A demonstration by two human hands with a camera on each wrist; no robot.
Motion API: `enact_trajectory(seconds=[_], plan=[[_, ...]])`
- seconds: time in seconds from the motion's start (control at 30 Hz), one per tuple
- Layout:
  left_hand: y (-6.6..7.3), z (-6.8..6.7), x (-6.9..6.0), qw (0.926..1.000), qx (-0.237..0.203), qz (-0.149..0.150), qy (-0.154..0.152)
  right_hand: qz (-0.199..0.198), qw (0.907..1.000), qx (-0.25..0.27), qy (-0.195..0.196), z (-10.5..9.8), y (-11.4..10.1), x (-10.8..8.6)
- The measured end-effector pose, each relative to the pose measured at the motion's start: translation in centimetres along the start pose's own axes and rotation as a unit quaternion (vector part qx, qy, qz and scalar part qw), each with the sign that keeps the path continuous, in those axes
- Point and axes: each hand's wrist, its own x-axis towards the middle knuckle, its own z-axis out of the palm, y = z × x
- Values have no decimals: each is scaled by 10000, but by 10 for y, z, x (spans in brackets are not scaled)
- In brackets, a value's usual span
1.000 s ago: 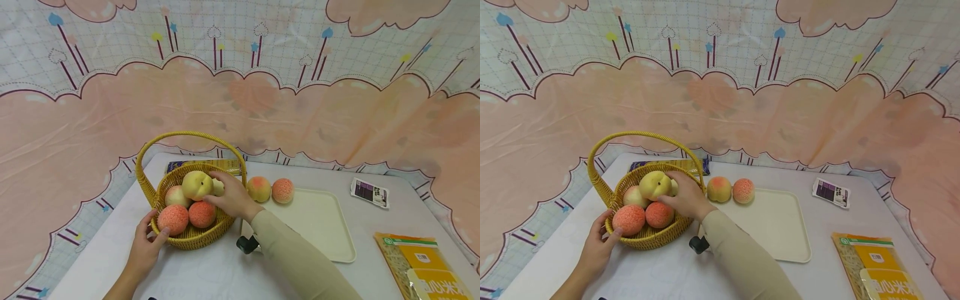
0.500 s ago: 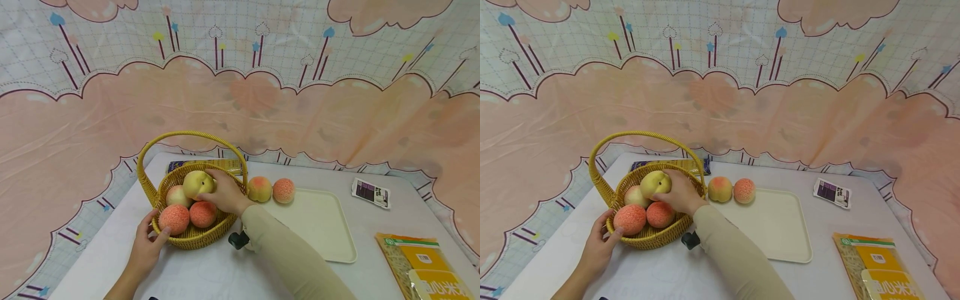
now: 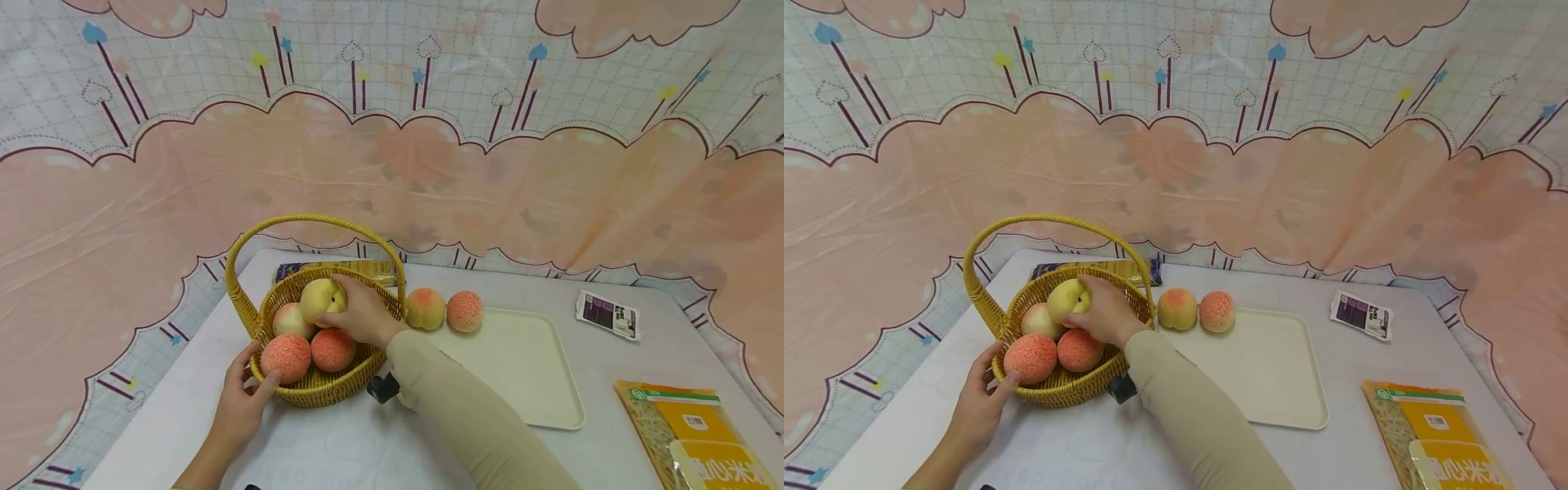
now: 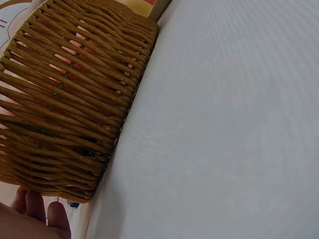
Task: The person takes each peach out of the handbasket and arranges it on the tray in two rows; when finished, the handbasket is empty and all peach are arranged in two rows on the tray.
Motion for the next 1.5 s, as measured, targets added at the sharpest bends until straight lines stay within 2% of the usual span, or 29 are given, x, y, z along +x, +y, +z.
enact_trajectory(seconds=[0.23,0.6,0.83,1.1,1.2,1.5], plan=[[0,2,1,10000,-38,25,37,-104,9999,15,101,-1,-1,-3],[1,1,-2,9999,60,75,66,-127,9999,49,-2,-8,1,-18],[2,1,-1,9999,101,26,50,-175,9996,158,167,-10,3,-23],[0,0,-1,9999,94,62,41,-520,9978,268,305,-11,4,-26],[0,0,-1,9999,97,50,35,-638,9969,362,284,-11,4,-28],[2,0,-2,9999,94,14,40,-567,9968,550,89,-7,3,-36]])
